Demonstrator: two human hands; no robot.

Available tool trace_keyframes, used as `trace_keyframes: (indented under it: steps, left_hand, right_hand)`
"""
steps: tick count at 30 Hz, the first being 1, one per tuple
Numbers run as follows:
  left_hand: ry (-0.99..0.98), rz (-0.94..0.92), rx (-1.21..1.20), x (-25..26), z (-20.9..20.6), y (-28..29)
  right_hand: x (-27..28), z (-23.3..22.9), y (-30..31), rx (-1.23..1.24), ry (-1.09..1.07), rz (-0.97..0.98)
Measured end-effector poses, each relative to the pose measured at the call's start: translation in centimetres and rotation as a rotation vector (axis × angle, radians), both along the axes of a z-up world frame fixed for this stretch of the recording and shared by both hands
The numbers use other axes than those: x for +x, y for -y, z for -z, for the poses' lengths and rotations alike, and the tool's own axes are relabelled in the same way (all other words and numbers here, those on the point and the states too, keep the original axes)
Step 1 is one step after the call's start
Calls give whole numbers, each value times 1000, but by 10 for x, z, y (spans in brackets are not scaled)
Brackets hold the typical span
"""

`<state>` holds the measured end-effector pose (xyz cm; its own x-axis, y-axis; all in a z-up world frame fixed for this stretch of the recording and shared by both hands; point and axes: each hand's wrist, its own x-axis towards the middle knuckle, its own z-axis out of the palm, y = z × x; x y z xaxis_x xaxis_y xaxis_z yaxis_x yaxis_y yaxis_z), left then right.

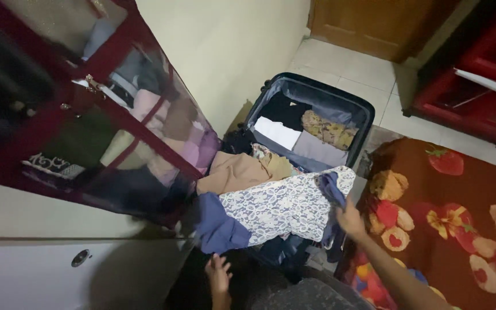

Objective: Packing several items of clothing into a black suitcase.

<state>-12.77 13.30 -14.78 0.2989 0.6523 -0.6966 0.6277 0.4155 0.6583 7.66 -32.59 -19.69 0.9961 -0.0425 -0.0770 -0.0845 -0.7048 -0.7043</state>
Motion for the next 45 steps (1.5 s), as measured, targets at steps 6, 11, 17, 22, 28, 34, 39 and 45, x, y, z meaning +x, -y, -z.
trace_keyframes:
  steps: [6,11,17,22,28,34,39,45]
  left_hand:
    - [125,276,-346,8,-43,28]
    - [297,54,-384,29,-45,36]
    - [500,-281,-486,53,25,8]
    - [512,-465,-494,66,74,-14]
    - [568,-412,-611,77,23,-11]
    - [590,-403,-450,79,-19,-8]
    - [760,-408,-404,73,-46,-3]
    - [859,-327,-506,72,-58,-14]
  right_hand:
    - [-7,-81,35,802,-370,287]
    - [13,-94,112,617,-345,252]
    - [27,-152,150,660,-410,420]
    - [34,-161,172,602,-393,370]
    - [40,-192,178,525,-408,403]
    - [49,-219,176,611,-335,382]
    - [44,-256,151,536,-400,371]
    - [47,-245,155,507,-405,354]
